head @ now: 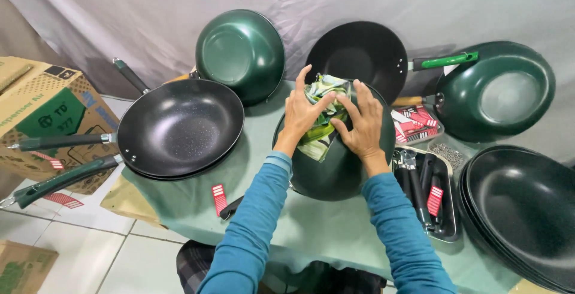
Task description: Cleaning woks with a cloth and then assembling handles onto them using a tool.
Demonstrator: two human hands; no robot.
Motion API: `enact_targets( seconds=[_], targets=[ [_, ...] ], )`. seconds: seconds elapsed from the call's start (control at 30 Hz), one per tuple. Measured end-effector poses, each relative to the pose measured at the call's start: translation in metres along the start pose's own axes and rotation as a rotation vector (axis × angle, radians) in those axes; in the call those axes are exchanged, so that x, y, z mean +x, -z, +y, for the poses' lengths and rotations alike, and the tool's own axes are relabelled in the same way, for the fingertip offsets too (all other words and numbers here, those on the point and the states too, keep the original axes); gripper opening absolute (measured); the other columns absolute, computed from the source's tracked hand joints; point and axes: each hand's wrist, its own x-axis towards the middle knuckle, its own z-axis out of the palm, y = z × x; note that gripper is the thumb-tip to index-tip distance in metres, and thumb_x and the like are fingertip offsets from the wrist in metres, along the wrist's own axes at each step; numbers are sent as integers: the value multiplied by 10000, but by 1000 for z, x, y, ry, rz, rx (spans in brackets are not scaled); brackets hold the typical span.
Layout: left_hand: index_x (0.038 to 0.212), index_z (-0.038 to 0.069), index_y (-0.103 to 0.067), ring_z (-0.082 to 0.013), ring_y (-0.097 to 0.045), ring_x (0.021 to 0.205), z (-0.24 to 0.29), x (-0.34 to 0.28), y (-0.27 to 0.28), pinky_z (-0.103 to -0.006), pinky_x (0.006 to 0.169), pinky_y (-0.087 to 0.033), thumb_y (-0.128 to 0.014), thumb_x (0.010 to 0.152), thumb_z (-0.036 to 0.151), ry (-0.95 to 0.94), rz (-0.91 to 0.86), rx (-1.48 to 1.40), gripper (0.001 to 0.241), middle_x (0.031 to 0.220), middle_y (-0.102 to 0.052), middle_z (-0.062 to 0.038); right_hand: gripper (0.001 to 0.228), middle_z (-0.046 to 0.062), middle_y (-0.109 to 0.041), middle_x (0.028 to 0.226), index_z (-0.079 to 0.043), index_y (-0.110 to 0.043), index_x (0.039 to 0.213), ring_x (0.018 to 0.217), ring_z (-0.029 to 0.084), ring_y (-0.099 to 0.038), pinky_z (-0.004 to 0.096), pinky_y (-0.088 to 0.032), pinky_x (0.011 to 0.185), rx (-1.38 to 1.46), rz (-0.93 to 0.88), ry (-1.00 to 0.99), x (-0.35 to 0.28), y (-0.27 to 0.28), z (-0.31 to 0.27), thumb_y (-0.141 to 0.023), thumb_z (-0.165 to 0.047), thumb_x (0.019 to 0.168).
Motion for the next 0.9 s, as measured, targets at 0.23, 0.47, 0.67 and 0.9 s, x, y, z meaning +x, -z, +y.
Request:
enact_targets(
  seconds=[0.23, 0.47, 0.67, 0.9],
  targets=[
    [1574, 382, -260, -456, -596, 1231, 12, 2, 10, -506, 1075, -400, -557, 885, 755, 61, -64, -151, 838, 1286, -649, -253, 255, 122, -633, 1448, -98, -570, 852, 1381, 364, -535, 550, -364, 1094, -1, 35, 100, 9, -8, -16, -716, -289, 936],
    [1581, 305, -314, -357, -604, 1234, -13, 17, -7, -515, 1067, -410, -460, 984, 717, 87, -138, -361, 739, 1211, -684, -168, 535, -12, -578, 946, -242, -631, 1176, 913, 205, -599, 431, -391, 961, -169, 29, -106, 16, 5, 3, -793, -187, 669],
    [1490, 380, -456, -266, -670, 1133, -21, 22, -24, -490, 1005, -486, -619, 947, 503, 140, -119, -32, 580, 1082, -743, -16, 286, 111, -481, 1222, -178, -767, 1115, 1058, 338, -505, 432, -409, 950, -136, 177, -248, -16, 23, 42, -531, -289, 995],
    [1175, 404, -718, -242, -704, 1078, -28, 33, -41, -455, 937, -546, -532, 949, 609, 228, -120, 225, 358, 1040, -768, 64, 347, 193, -472, 1561, -273, -756, 1243, 1487, 421, -374, 551, -268, 1169, -136, 79, -120, -11, 42, -35, -631, -487, 1000]
  ],
)
